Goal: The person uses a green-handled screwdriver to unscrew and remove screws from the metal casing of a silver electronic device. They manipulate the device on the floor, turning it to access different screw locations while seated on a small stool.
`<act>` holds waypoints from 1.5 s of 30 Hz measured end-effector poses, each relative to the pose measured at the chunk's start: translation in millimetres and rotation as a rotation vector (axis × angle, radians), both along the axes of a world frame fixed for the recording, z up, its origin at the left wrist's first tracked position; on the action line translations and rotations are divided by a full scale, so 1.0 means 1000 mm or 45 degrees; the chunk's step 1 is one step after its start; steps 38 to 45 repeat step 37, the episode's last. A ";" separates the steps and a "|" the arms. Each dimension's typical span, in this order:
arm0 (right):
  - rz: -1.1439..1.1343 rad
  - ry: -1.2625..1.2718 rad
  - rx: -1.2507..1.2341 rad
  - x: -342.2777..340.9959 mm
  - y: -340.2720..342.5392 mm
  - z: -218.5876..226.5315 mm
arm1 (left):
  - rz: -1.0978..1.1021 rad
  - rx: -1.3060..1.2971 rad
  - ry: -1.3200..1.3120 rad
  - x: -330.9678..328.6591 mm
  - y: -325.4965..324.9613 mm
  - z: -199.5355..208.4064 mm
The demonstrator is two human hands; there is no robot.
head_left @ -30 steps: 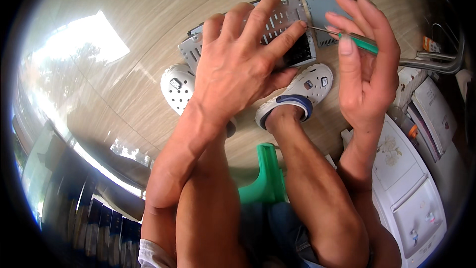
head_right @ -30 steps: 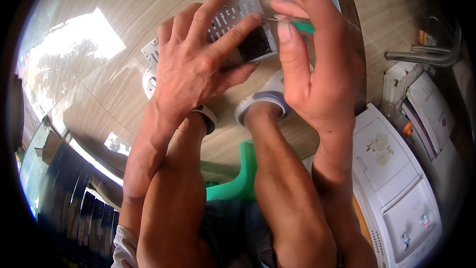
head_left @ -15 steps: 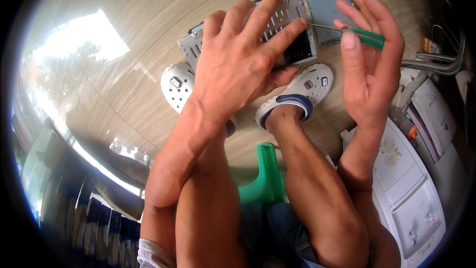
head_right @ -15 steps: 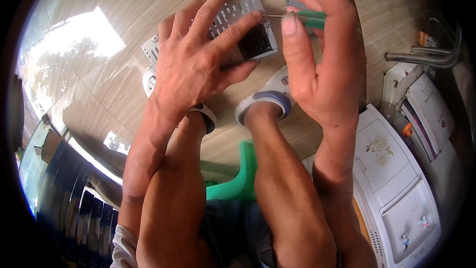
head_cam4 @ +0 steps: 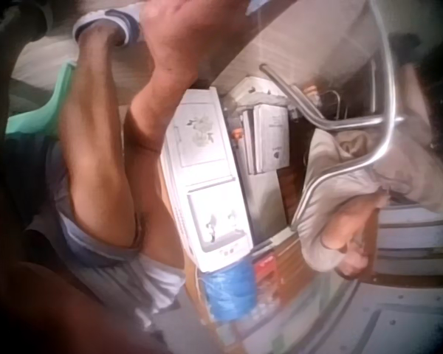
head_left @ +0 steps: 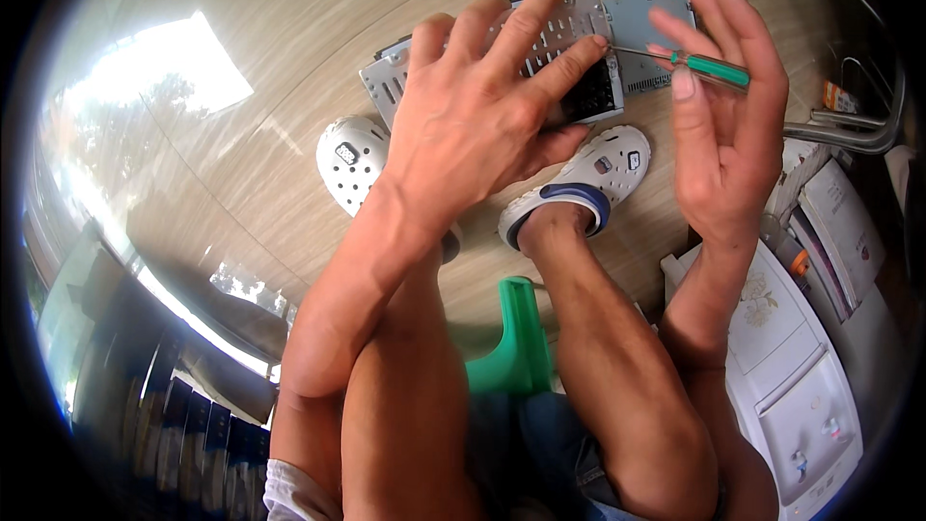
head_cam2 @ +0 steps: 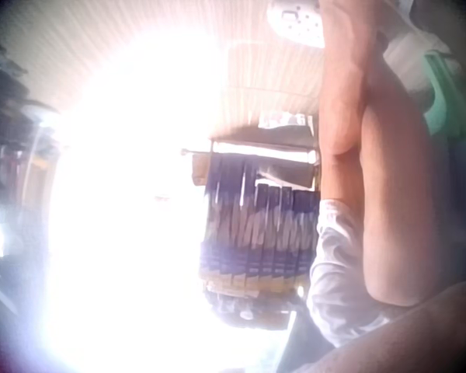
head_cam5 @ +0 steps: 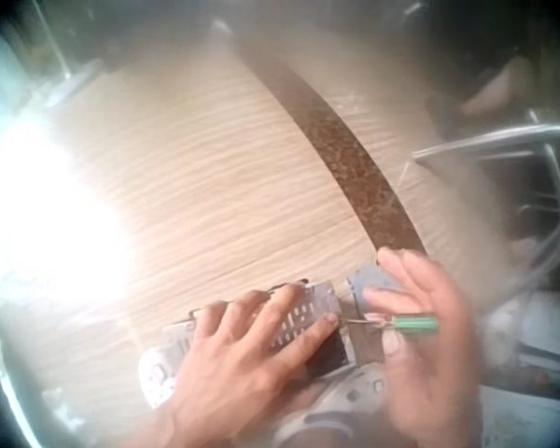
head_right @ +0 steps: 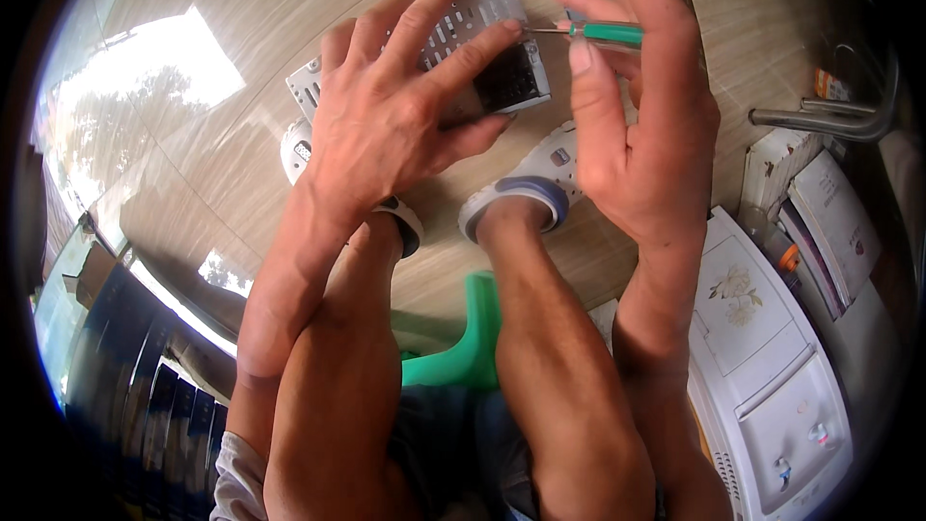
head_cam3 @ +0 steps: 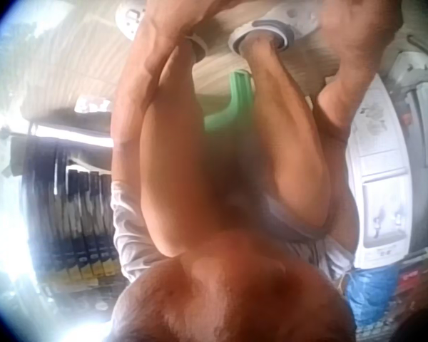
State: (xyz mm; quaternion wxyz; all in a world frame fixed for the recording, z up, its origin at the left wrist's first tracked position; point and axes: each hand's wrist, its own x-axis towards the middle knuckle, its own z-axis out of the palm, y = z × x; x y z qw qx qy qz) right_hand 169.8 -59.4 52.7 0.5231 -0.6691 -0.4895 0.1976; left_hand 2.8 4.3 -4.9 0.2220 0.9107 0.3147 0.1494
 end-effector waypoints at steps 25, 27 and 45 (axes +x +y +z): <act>-0.113 0.049 -0.296 -0.010 0.010 0.022 | 0.006 -0.041 -0.048 -0.002 0.000 -0.003; 0.022 -0.176 -0.440 0.013 -0.009 0.013 | 0.005 -0.037 -0.051 -0.001 0.001 0.000; 0.429 -0.077 -0.274 0.029 -0.013 0.002 | 0.004 -0.043 -0.032 0.000 0.000 0.000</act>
